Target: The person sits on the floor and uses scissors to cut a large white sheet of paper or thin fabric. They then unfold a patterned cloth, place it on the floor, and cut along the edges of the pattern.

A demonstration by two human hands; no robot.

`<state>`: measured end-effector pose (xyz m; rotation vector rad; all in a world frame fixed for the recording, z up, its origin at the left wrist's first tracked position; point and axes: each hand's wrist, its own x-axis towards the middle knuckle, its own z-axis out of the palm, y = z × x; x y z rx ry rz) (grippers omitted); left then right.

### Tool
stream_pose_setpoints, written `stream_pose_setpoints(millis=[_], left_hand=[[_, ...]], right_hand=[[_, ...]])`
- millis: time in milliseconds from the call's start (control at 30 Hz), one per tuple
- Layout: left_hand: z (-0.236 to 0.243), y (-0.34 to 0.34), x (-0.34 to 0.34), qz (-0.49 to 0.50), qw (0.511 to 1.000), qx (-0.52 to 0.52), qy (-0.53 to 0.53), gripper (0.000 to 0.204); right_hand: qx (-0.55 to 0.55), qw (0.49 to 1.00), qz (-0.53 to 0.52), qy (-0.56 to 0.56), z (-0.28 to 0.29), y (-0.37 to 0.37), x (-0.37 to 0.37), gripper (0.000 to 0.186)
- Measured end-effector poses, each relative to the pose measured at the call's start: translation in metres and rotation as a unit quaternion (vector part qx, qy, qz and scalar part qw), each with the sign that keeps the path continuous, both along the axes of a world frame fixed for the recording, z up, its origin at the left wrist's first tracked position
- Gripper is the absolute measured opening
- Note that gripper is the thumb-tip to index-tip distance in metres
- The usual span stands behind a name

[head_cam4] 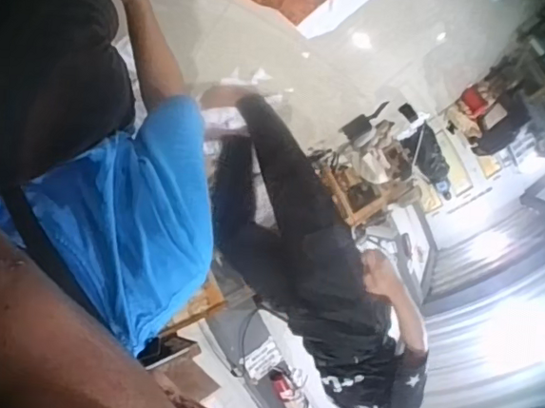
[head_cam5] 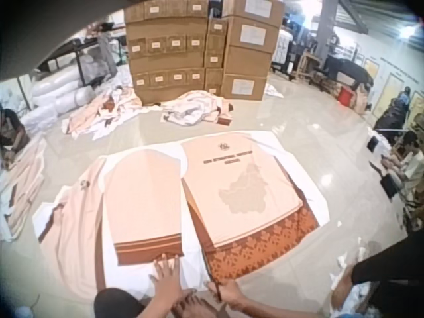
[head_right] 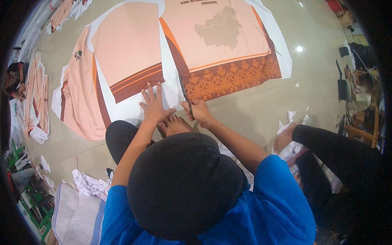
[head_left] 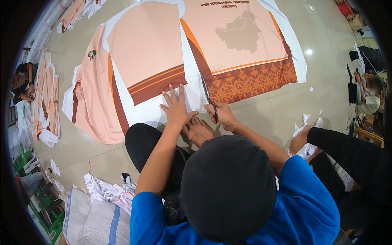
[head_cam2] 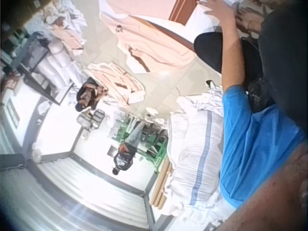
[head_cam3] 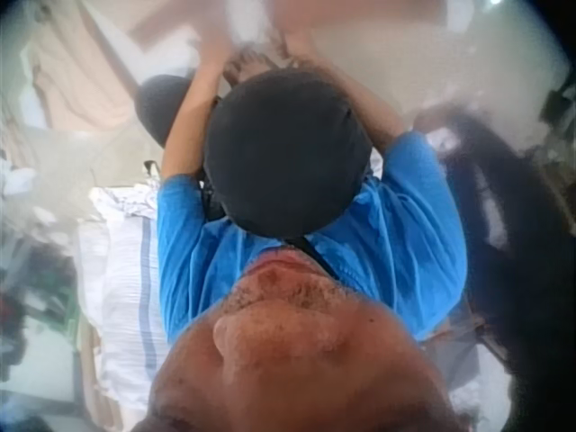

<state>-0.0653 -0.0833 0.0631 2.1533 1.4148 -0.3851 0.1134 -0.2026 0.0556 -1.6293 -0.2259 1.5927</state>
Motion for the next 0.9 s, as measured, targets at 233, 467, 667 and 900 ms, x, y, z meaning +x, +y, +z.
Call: stream_pose_setpoints(millis=[233, 467, 667, 900], left_hand=[[0.002, 0.001, 0.002, -0.003, 1.0, -0.006, 0.004, 0.148], [0.002, 0.001, 0.001, 0.0, 1.0, -0.008, 0.007, 0.149], [0.006, 0.0, 0.002, 0.002, 1.0, -0.009, -0.001, 0.148], [0.007, 0.0, 0.002, 0.005, 1.0, -0.012, -0.006, 0.147]], right_hand=[[-0.001, 1.0, 0.01, -0.027, -0.009, 0.0, 0.0, 0.036], [0.017, 1.0, 0.01, -0.002, -0.001, 0.016, 0.006, 0.036], [0.0, 1.0, 0.003, -0.012, -0.002, 0.027, 0.009, 0.035], [0.003, 1.0, 0.017, -0.021, -0.004, 0.031, 0.01, 0.034]])
